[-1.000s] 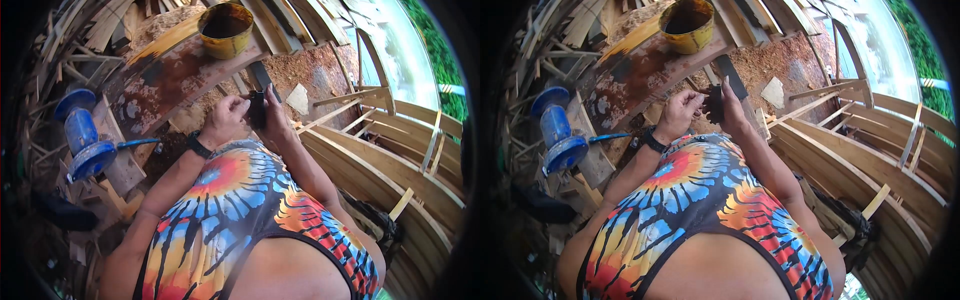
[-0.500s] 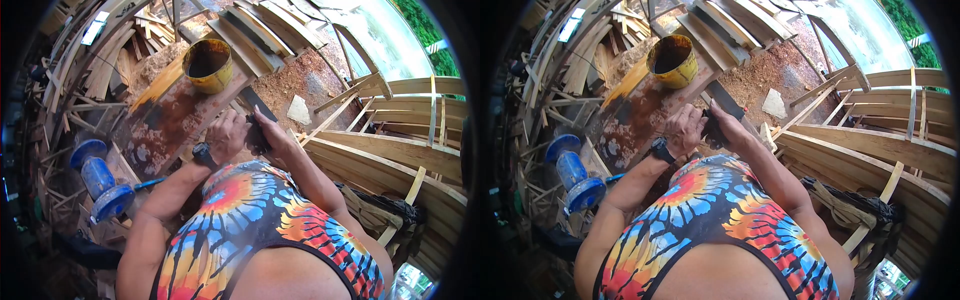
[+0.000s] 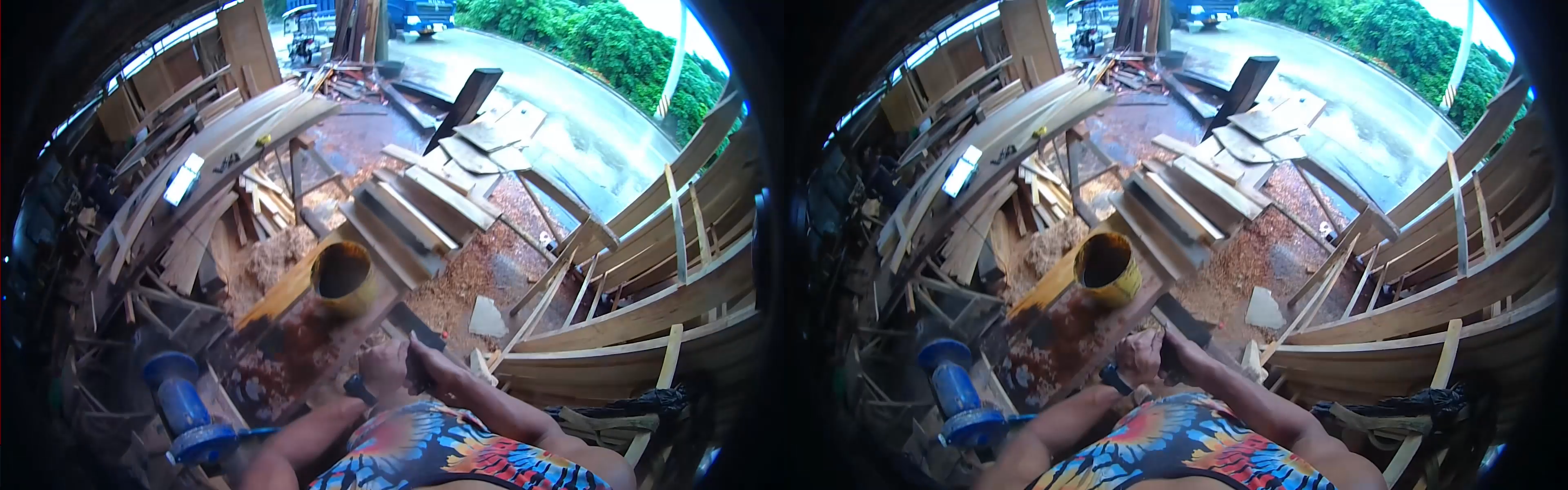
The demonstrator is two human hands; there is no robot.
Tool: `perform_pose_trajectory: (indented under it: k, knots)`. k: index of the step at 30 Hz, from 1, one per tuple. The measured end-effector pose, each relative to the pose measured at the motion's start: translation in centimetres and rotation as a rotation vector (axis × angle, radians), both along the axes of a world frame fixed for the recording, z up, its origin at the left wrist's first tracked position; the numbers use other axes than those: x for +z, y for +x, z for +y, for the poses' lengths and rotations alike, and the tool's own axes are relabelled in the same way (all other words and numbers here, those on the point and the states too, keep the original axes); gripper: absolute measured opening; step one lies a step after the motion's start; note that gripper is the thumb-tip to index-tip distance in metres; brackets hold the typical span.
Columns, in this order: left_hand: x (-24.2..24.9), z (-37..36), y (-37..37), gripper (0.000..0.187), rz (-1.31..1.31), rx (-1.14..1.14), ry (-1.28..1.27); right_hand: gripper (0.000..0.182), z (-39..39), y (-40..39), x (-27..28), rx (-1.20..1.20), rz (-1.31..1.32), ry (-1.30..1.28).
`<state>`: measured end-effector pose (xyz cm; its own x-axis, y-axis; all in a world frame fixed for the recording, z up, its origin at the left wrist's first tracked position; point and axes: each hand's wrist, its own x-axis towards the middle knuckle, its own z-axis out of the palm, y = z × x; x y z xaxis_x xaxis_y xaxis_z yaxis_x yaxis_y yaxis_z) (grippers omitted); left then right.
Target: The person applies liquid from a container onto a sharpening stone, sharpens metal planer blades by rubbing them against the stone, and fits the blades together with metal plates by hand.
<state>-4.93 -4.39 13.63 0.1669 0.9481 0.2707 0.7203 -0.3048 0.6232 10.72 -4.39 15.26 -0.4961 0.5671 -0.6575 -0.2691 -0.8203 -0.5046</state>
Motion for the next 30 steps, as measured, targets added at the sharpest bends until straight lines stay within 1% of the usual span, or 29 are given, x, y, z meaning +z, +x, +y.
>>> perform_pose_trajectory:
  k: [2, 3, 5, 6, 8, 9, 10, 11, 12, 13, 14, 15, 16, 17, 18, 19, 21, 22, 23, 24, 26, 27, 28, 30]
  knots:
    - [1.0, 0.1, 1.1, 0.038, -0.065, 0.128, -0.141, 0.066, 0.3, 0.0, 0.7, 0.006, -0.047, 0.050]
    - [0.5, 0.9, 1.2, 0.038, -0.071, 0.111, -0.203, 0.069, 0.7, -0.3, -0.3, -0.012, -0.055, 0.035]
    - [-1.0, 2.4, 0.4, 0.040, -0.075, 0.082, -0.339, 0.070, 0.9, -0.3, -0.4, -0.061, -0.103, 0.115]
    - [-0.6, 2.5, -0.3, 0.040, -0.129, 0.085, -0.398, 0.070, 0.9, -0.4, -0.5, -0.088, -0.126, 0.154]
    - [0.9, 2.8, -1.1, 0.042, -0.243, 0.072, -0.512, 0.068, 1.2, -0.8, -2.4, -0.156, -0.094, 0.213]
    - [1.2, 2.4, -0.9, 0.035, -0.094, 0.120, -0.372, 0.066, 1.5, -1.0, -3.4, -0.190, -0.078, 0.243]
    - [1.4, 1.6, -0.7, 0.025, -0.222, 0.085, -0.223, 0.066, 1.9, -1.1, -5.4, -0.221, -0.007, 0.186]
    - [3.4, 0.9, -0.2, 0.021, -0.228, -0.001, -0.112, 0.067, 3.2, -1.0, -11.6, -0.162, 0.255, 0.114]
    - [4.6, 0.3, 0.0, 0.017, -0.236, -0.081, -0.005, 0.067, 3.1, -1.0, -10.2, -0.196, 0.180, 0.121]
    - [4.0, 0.6, -0.2, 0.017, -0.167, -0.115, 0.019, 0.066, 2.6, -0.7, -7.8, -0.142, 0.002, 0.273]
    - [2.8, 0.8, -0.7, 0.016, -0.097, -0.138, 0.045, 0.057, 2.7, 0.1, -7.7, -0.016, -0.112, 0.410]
    - [2.3, 0.8, -0.7, 0.016, -0.027, -0.151, 0.068, 0.053, 2.8, 0.8, -7.3, 0.108, -0.237, 0.554]
    - [1.8, 0.9, -0.5, 0.015, -0.044, -0.146, 0.053, 0.054, 2.8, 1.4, -6.8, 0.217, -0.360, 0.694]
    - [1.6, 1.2, -0.5, 0.015, -0.059, -0.134, 0.040, 0.060, 2.7, 1.6, -6.2, 0.264, -0.444, 0.766]
    - [1.6, 1.5, -0.6, 0.014, -0.072, -0.117, 0.029, 0.057, 2.7, 1.4, -5.8, 0.280, -0.475, 0.817]
    - [1.2, 1.8, -1.0, 0.016, -0.394, -0.098, -0.345, 0.055, 2.6, 1.3, -5.7, 0.219, -0.420, 0.787]
    - [0.0, 2.6, -1.8, 0.022, -1.055, -0.047, -1.073, 0.054, 2.2, 1.2, -5.3, 0.045, -0.209, 0.615]
    - [-0.1, 2.9, -2.2, 0.025, -1.393, -0.024, -1.429, 0.063, 1.5, 1.0, -3.1, -0.077, -0.031, 0.427]
    - [1.4, 2.2, -1.2, 0.028, -1.277, 0.000, -1.284, 0.063, 1.3, 1.6, -1.3, -0.009, -0.077, 0.493]
    - [0.5, 1.7, -0.7, 0.014, -0.996, 0.073, -0.923, 0.065, 1.4, 1.6, -3.0, -0.029, -0.130, 0.549]
    - [0.0, 1.1, 0.6, 0.004, -0.529, -0.021, -0.179, 0.067, 1.2, 2.3, -1.6, -0.012, -0.176, 0.512]
    - [4.3, 0.6, 1.7, 0.002, -0.333, 0.044, -0.018, 0.069, 1.0, 2.4, -1.4, -0.028, -0.202, 0.526]
    - [4.1, 0.7, 1.6, 0.003, -0.318, 0.006, 0.006, 0.069, 1.0, 2.5, -1.5, -0.016, -0.209, 0.542]
    - [3.1, 1.3, 1.4, 0.009, -0.288, -0.075, 0.053, 0.068, 1.0, 2.7, -1.7, 0.003, -0.224, 0.574]
